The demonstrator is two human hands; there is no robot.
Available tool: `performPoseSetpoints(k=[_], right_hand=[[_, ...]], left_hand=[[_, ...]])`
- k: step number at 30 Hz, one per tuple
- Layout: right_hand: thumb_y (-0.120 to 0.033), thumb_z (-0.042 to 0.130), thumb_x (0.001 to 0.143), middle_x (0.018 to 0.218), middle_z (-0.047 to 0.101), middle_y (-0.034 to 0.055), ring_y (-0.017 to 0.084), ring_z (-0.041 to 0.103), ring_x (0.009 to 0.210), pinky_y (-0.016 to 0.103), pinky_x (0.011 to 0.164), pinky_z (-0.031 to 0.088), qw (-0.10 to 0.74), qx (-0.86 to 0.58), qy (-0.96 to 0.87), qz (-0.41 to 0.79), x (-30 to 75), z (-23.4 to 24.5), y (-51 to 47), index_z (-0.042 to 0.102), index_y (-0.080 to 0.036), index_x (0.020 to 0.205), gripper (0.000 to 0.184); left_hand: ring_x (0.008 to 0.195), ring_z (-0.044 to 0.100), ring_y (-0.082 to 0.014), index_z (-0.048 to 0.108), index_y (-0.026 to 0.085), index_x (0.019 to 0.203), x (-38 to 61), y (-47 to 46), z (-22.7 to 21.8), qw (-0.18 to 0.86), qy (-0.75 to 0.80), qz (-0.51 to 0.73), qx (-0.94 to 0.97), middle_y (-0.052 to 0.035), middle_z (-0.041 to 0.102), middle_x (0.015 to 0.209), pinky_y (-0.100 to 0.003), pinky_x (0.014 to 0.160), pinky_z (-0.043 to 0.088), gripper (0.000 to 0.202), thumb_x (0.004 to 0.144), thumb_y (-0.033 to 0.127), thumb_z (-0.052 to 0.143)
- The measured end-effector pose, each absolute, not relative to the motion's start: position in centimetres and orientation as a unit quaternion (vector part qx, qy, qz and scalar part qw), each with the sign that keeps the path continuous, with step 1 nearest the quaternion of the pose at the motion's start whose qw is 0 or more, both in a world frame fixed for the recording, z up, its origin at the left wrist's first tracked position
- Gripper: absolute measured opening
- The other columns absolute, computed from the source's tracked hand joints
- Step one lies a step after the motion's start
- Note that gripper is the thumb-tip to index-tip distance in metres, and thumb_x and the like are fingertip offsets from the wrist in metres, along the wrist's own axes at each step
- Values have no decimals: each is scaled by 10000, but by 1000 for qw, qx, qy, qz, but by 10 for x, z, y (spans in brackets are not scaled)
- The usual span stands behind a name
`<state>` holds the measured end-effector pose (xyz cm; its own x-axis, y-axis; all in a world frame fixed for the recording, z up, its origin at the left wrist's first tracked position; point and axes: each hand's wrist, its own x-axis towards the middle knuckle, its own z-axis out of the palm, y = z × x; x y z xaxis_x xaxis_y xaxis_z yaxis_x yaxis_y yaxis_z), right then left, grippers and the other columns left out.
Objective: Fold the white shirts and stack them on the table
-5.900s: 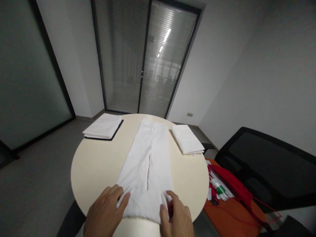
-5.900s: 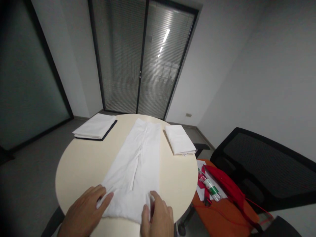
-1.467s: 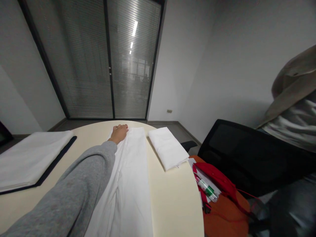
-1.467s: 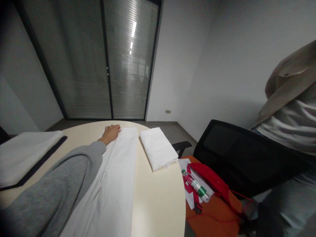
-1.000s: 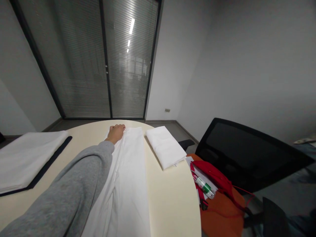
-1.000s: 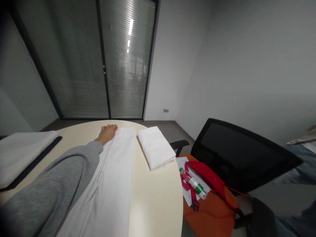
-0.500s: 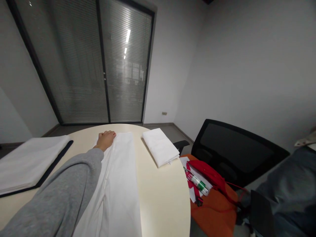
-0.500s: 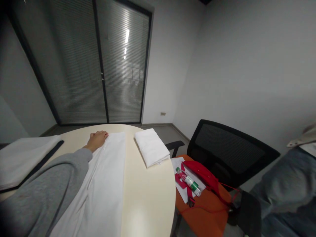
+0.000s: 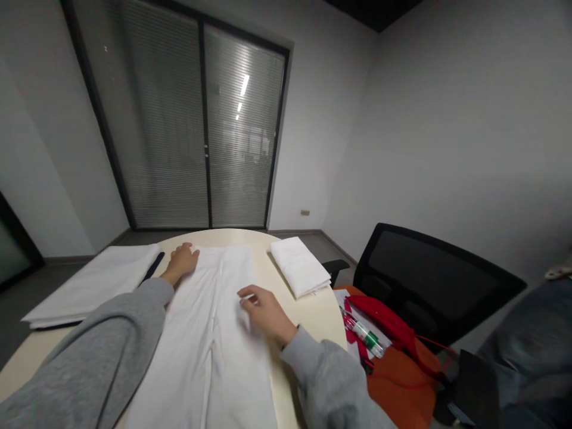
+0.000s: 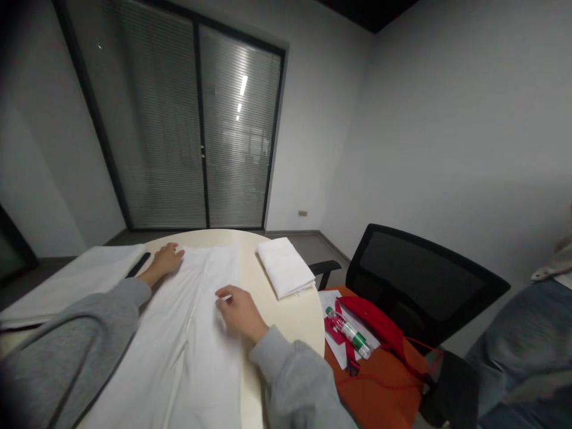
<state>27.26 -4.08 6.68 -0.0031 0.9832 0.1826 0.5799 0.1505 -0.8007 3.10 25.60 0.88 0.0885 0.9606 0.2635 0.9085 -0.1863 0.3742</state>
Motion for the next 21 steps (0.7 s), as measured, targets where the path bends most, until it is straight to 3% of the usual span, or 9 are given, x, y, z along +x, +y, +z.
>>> performPoseSetpoints(k=[3,6,10,13,16,21], right_hand=[[-147,539,912,1164,736,53,158,675,1003,271,959,480,378,-681,-592,209,282,53,18,693,-190,1156,291],[-144,491,928,1232,710,108,188,648,1122,288,1009,449,367,-720,-559,186,290,41,66,647,-152,1251,359],[-207,487,934,1254,697,160,254,639,1189,368,1010,464,343,-766,-518,168,299,32,119,566,-140,1382,459],[-294,553,903,1239,704,176,305,650,1178,424,968,495,326,-783,-501,173,305,25,155,559,-158,1397,513],[-332,640,830,1126,742,155,298,695,1053,377,863,527,316,-782,-499,196,312,19,186,665,-171,1238,440],[-304,709,755,768,724,60,207,690,740,255,661,483,317,-758,-520,234,318,10,211,727,-168,908,206]], left_hand=[[1291,583,-380,490,-9,1398,26,249,-8,83,656,223,716,-288,659,1293,-495,1100,399,598,940,372,446],[1273,617,-334,478,58,1434,24,248,-19,97,658,241,707,-227,691,1295,-443,1094,420,584,927,350,468],[1160,689,-293,516,193,1420,19,261,-26,170,652,319,667,-126,736,1253,-380,951,524,587,861,357,587],[1040,726,-256,546,207,1397,17,271,-26,250,624,387,631,-101,746,1204,-336,858,559,613,800,295,649],[951,736,-212,581,188,1362,17,272,-20,354,548,452,608,-90,744,1163,-291,795,574,589,779,235,650],[1006,737,-210,613,160,1339,19,262,-3,481,460,508,548,-109,744,1182,-291,844,597,584,759,182,681]])
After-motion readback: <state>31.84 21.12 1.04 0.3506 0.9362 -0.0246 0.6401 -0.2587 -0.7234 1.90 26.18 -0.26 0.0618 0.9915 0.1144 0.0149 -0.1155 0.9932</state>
